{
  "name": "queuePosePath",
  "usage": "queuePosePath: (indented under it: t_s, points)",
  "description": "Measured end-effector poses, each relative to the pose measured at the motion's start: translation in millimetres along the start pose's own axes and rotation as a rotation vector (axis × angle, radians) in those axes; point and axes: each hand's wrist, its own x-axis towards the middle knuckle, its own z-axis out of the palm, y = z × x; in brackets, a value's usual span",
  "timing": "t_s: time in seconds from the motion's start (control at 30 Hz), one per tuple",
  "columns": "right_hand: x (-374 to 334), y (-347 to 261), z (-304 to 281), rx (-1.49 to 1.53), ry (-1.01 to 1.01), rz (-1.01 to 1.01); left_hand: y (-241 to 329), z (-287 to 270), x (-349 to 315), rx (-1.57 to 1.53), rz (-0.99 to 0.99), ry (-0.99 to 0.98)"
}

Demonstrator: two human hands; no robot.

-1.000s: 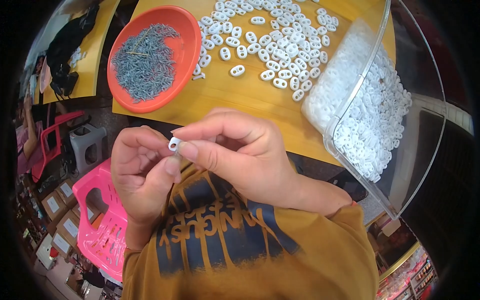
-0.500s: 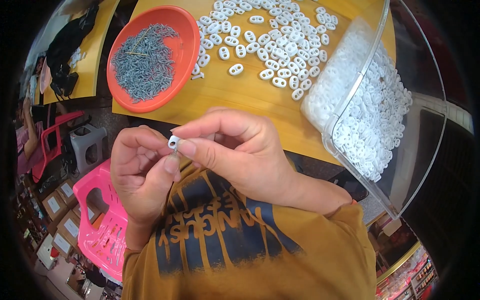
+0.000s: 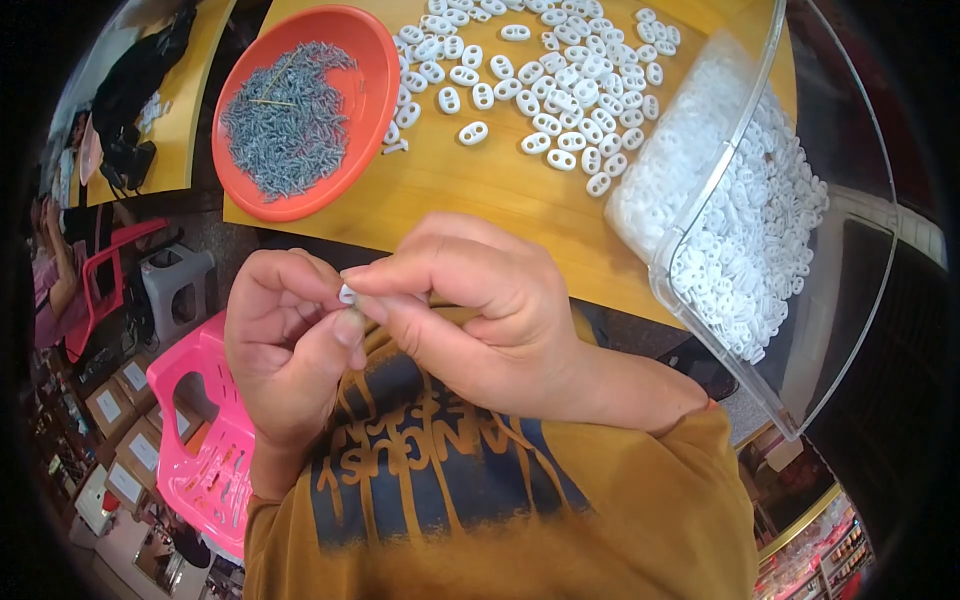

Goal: Assembling small white plastic clips by manually inserting metal springs.

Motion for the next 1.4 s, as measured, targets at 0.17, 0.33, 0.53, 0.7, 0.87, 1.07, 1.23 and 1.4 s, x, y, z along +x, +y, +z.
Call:
queuePosePath:
  t_s: [0.17, 0.33, 0.53, 0.7, 0.87, 1.07, 1.23, 1.4]
  points:
    - [-1.7, -0.6, 2.6, 0.042, 0.025, 0.053, -0.4, 1.5, 1.7, -0.061, -0.052, 0.021]
    - [-4.1, 1.4, 4.4, 0.253, 0.077, 0.137, -0.8, 4.2, 1.4, -0.070, -0.092, 0.043]
    - [-5.0, -0.5, 4.8, 0.454, 0.122, 0.276, -1.5, 8.0, 1.4, -0.051, -0.074, 0.061]
    - [-8.2, 6.5, 3.1, 0.185, 0.109, 0.160, -2.7, 9.3, 1.7, -0.031, -0.066, 0.070]
    - [-7.6, 6.5, 1.7, 0.076, 0.086, 0.053, -4.2, 10.1, -0.6, -0.007, -0.080, 0.078]
    - [-8.1, 5.1, 0.2, 0.102, 0.061, 0.101, -6.7, 8.7, -0.5, -0.026, -0.084, 0.032]
    - [-8.0, 3.4, 3.8, 0.244, 0.083, 0.146, -2.8, 7.5, -1.9, -0.092, -0.136, 0.031]
    - [-4.5, -2.7, 5.5, 0.341, 0.021, 0.258, -5.1, -2.6, -1.3, -0.141, -0.143, 0.050]
